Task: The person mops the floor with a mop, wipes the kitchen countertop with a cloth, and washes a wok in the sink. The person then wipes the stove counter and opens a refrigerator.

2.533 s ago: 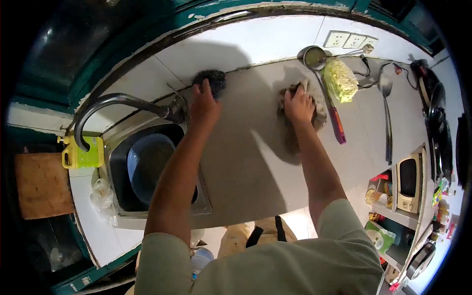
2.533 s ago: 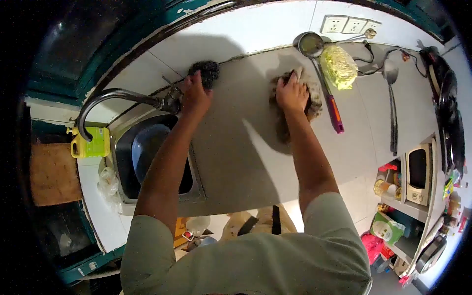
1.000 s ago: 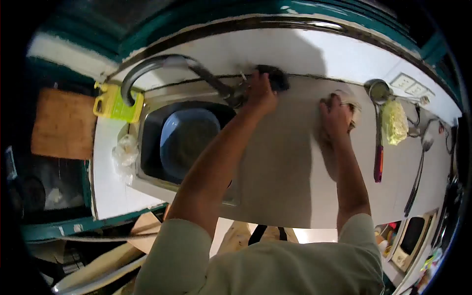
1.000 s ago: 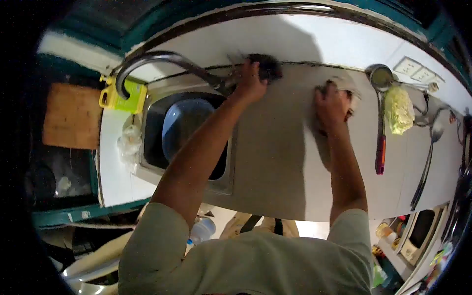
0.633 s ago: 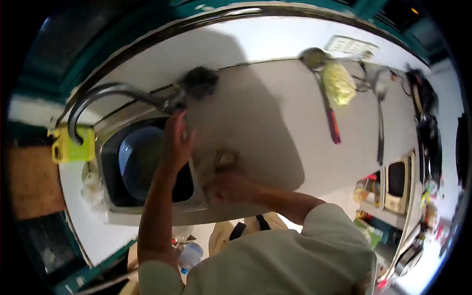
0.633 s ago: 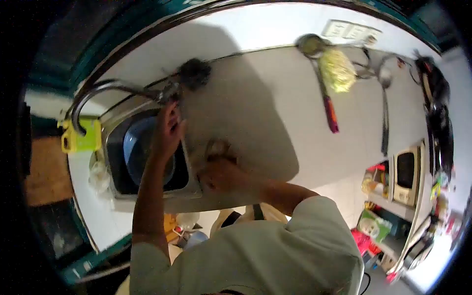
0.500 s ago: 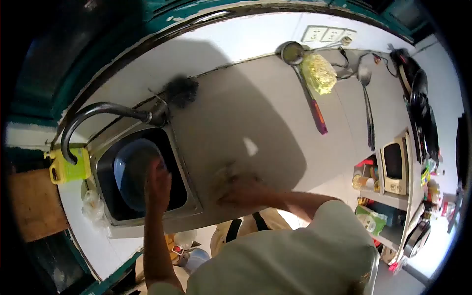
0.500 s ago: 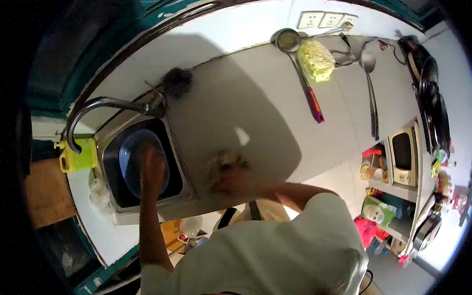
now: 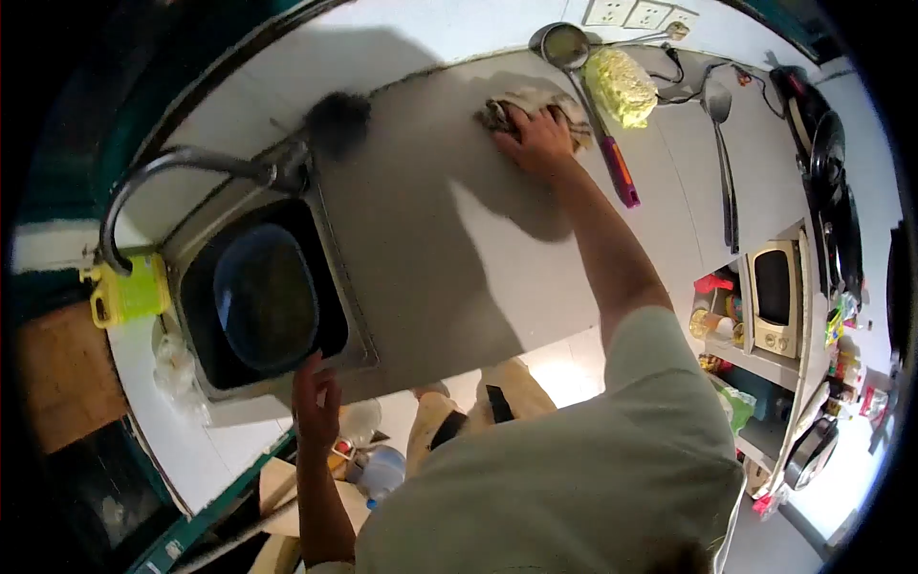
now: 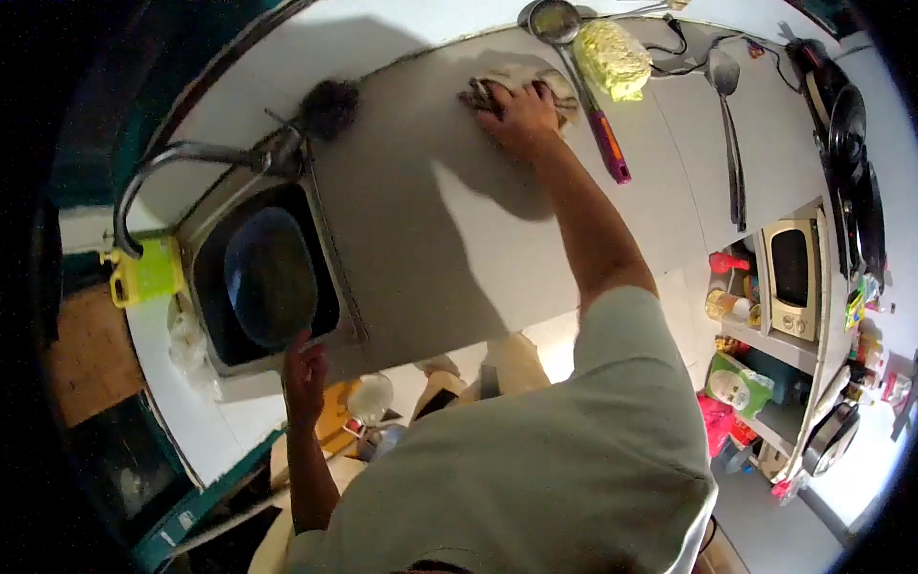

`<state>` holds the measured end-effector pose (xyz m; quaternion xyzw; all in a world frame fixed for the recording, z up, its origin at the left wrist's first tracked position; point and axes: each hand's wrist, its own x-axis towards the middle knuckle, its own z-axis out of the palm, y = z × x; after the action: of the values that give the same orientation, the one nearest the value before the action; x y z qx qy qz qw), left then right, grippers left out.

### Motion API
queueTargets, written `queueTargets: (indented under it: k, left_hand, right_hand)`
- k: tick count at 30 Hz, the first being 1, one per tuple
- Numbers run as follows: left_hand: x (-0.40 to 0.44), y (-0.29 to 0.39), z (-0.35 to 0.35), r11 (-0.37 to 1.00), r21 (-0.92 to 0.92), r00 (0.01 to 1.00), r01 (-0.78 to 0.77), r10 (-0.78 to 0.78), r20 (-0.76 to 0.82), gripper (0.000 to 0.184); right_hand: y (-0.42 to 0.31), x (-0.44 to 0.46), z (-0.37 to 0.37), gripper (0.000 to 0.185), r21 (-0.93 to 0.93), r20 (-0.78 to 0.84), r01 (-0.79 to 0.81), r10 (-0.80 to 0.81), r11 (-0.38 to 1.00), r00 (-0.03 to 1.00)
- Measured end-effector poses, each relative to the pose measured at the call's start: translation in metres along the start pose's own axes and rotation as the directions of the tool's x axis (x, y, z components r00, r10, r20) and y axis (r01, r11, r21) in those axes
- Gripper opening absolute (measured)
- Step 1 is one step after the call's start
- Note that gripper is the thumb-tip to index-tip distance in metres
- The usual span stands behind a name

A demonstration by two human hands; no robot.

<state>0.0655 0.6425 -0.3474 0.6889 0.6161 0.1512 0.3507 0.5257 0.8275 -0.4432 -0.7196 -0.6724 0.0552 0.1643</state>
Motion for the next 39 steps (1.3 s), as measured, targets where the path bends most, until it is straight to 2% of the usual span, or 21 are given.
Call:
queueTargets:
  k: [2, 5, 6, 8, 9, 10, 12, 13, 18, 19, 20, 22, 24, 26, 27, 28, 31, 34, 35, 37, 39]
  left_hand:
    - [-0.009, 0.000, 0.002, 0.998, -0.056, 1.000, 0.022, -0.022, -0.004, 0.038]
    - [-0.025, -0.013, 0.003, 0.980, -0.196, 1.000, -0.026, 0.023, -0.018, 0.038]
    - [-0.030, -0.017, 0.004, 0.974, -0.225, 1.000, 0.014, -0.015, -0.003, 0.038]
    - [-0.049, -0.031, 0.002, 0.955, -0.271, 0.992, 0.124, -0.127, 0.009, 0.038]
    - [-0.062, -0.041, -0.001, 0.951, -0.290, 0.993, 0.105, -0.114, -0.013, 0.038]
    - [-0.072, -0.052, -0.001, 0.948, -0.309, 0.995, 0.081, -0.097, -0.038, 0.039]
    - [-0.093, -0.059, -0.005, 0.941, -0.331, 0.992, 0.074, -0.102, -0.068, 0.039]
    - [-0.109, -0.067, -0.008, 0.931, -0.354, 0.989, 0.092, -0.128, -0.080, 0.040]
    - [-0.198, -0.111, -0.027, 0.918, -0.350, 0.950, 0.187, -0.260, -0.173, 0.043]
    - [-0.218, -0.122, -0.028, 0.918, -0.340, 0.939, 0.202, -0.280, -0.199, 0.043]
    - [-0.238, -0.132, -0.029, 0.904, -0.353, 0.921, 0.240, -0.327, -0.211, 0.043]
    - [-0.277, -0.150, -0.030, 0.874, -0.377, 0.885, 0.307, -0.408, -0.224, 0.042]
    - [-0.310, -0.160, -0.030, 0.837, -0.407, 0.834, 0.367, -0.489, -0.255, 0.040]
    - [-0.341, -0.175, -0.020, 0.801, -0.453, 0.803, 0.393, -0.539, -0.256, 0.039]
    - [-0.351, -0.177, -0.019, 0.771, -0.469, 0.781, 0.430, -0.578, -0.236, 0.039]
    - [-0.360, -0.178, -0.019, 0.741, -0.482, 0.762, 0.467, -0.614, -0.206, 0.038]
    - [-0.366, -0.182, -0.019, 0.711, -0.493, 0.757, 0.501, -0.636, -0.148, 0.033]
    - [-0.360, -0.194, -0.017, 0.793, -0.431, 0.827, 0.429, -0.537, -0.164, 0.029]
    - [-0.350, -0.191, -0.024, 0.827, -0.397, 0.858, 0.398, -0.488, -0.156, 0.028]
    - [-0.334, -0.191, -0.028, 0.877, -0.366, 0.906, 0.311, -0.390, -0.165, 0.026]
    - [-0.316, -0.197, -0.026, 0.891, -0.344, 0.931, 0.297, -0.351, -0.105, 0.025]
  right_hand:
    - [-0.026, -0.059, -0.026, 0.055, 0.029, 0.085, 0.053, -0.055, 0.998, 0.995]
    - [-0.070, -0.151, -0.018, 0.055, -0.052, 0.112, 0.266, -0.259, 0.963, 0.959]
    - [-0.087, -0.177, -0.009, 0.056, -0.039, 0.090, 0.364, -0.359, 0.931, 0.929]
    - [-0.123, -0.215, 0.013, 0.048, -0.012, 0.095, 0.365, -0.363, 0.931, 0.927]
    - [-0.120, -0.231, 0.062, 0.041, 0.353, 0.218, 0.187, -0.275, 0.917, 0.936]
    - [-0.117, -0.246, 0.110, 0.035, 0.628, 0.335, -0.076, -0.181, 0.774, 0.924]
    - [-0.189, -0.225, 0.032, 0.029, 0.511, 0.063, 0.355, -0.446, 0.783, 0.893]
    - [-0.213, -0.228, 0.030, 0.033, 0.699, 0.151, 0.231, -0.455, 0.677, 0.878]
    - [-0.330, -0.243, 0.100, 0.030, 0.829, 0.111, 0.133, -0.392, 0.544, 0.913]
    - [-0.371, -0.239, 0.102, 0.028, 0.845, 0.048, 0.174, -0.397, 0.505, 0.917]
    - [-0.412, -0.234, 0.108, 0.027, 0.858, -0.017, 0.216, -0.395, 0.466, 0.919]
    - [-0.493, -0.221, 0.133, 0.026, 0.755, 0.023, 0.349, -0.554, 0.555, 0.832]
    - [-0.577, -0.211, 0.144, 0.030, 0.720, -0.081, 0.559, -0.749, 0.412, 0.657]
    - [-0.643, -0.213, 0.184, 0.039, 0.541, -0.115, 0.737, -0.833, 0.405, 0.542]
    - [-0.661, -0.217, 0.184, 0.042, 0.444, -0.009, 0.775, -0.863, 0.450, 0.506]
    - [-0.672, -0.219, 0.183, 0.046, 0.339, 0.111, 0.805, -0.870, 0.488, 0.481]
    - [-0.669, -0.218, 0.192, 0.053, 0.194, 0.231, 0.838, -0.854, 0.510, 0.467]
    - [-0.611, -0.219, 0.175, 0.053, 0.103, 0.092, 0.847, -0.852, 0.522, 0.515]
    - [-0.584, -0.220, 0.157, 0.052, 0.113, 0.151, 0.821, -0.826, 0.560, 0.543]
    - [-0.518, -0.222, 0.135, 0.053, 0.068, 0.118, 0.834, -0.835, 0.547, 0.538]
    - [-0.453, -0.225, 0.110, 0.053, 0.051, 0.109, 0.835, -0.834, 0.548, 0.541]
